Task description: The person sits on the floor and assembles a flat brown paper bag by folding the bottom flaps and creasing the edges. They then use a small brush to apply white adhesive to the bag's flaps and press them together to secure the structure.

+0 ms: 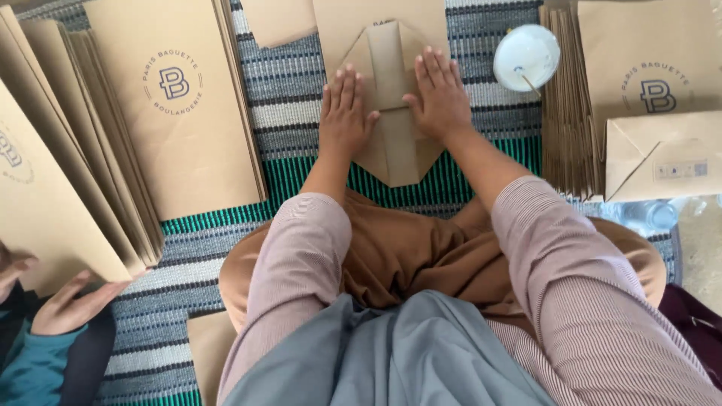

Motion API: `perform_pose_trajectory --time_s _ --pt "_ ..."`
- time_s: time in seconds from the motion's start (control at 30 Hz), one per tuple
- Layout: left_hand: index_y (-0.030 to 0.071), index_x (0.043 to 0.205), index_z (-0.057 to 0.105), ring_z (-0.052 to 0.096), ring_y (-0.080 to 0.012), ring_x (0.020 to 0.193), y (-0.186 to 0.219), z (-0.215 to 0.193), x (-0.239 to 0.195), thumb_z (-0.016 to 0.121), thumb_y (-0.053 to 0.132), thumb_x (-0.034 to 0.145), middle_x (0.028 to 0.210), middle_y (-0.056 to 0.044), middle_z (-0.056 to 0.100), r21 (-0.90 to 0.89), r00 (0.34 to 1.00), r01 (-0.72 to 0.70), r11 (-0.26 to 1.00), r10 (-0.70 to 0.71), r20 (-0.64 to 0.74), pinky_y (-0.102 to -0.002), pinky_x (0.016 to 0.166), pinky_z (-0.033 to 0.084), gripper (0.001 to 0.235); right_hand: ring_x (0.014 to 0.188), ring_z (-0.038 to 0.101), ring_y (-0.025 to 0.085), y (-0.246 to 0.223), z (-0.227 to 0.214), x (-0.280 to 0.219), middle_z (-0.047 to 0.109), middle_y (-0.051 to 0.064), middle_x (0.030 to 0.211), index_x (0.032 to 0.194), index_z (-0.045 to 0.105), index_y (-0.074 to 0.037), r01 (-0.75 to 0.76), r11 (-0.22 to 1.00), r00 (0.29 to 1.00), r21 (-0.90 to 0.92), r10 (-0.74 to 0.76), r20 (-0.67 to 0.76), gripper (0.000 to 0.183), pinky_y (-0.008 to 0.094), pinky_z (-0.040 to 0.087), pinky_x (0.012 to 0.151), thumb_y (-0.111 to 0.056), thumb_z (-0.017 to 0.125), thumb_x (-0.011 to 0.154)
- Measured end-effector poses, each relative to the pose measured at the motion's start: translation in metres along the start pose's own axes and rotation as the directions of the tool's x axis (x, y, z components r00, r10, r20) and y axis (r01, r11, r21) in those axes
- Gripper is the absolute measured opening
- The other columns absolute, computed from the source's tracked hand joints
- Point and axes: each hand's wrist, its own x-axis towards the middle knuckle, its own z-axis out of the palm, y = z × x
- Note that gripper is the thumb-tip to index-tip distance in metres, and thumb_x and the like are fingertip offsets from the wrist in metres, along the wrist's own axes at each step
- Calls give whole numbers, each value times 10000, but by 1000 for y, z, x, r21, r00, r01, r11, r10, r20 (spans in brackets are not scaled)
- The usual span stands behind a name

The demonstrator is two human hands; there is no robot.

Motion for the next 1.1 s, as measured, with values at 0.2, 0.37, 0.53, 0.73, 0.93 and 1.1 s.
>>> perform_pose_trajectory --time_s 0.2,0.37,0.53,0.73,0.93,1.1 --pt "150 1686 12 -84 -347 1602 9 -13 -19 372 724 1032 1735 -125 -96 -81 946 170 982 -140 291 -523 1296 -3 942 1606 56 379 -12 27 -39 80 231 1727 1670 139 -34 -75 996 997 -44 76 26 1060 519 33 1304 -821 122 959" --pt "177 1697 52 -74 -367 1606 12 -33 -3 420 753 994 1745 -142 -79 -33 887 212 977 -178 426 -559 1310 -8 980 1614 7 389 -16 12 -27 53 196 1750 1684 109 -94 -161 987 964 -30 163 210 1133 533 -36 1320 -889 272 893" --pt "167 1690 13 -105 -346 1604 36 -61 -25 406 741 998 1740 -149 -96 16 835 242 970 -217 506 -585 1292 -50 980 1615 -89 284 -18 8 -44 -88 74 1754 1691 3 -209 -217 971 884 -101 239 402 1054 489 -65 1329 -887 246 921" --pt "239 1669 -102 -198 -320 1584 49 -95 -49 627 927 698 1725 -84 -205 66 758 115 991 -130 639 -667 1250 -81 1395 1608 -81 363 -33 13 -93 -75 154 1747 1685 0 -154 -253 959 875 -127 283 393 1081 550 -44 1318 -862 275 915" --pt "234 1636 -188 -261 -369 1551 51 -92 -37 869 667 666 1693 -130 -276 110 698 134 985 -173 695 -788 1172 -85 1498 1566 191 353 -15 35 -48 346 102 1609 1499 498 -237 -213 976 976 -35 215 45 689 676 63 1248 -740 370 1046" --pt "95 1653 212 144 -389 1594 6 -81 -14 765 683 810 1731 -205 34 -241 796 153 958 24 605 -709 1194 239 1167 1428 499 270 -50 23 56 609 124 1414 1410 633 -110 95 993 995 74 -94 -21 414 427 297 1244 -357 486 1113"
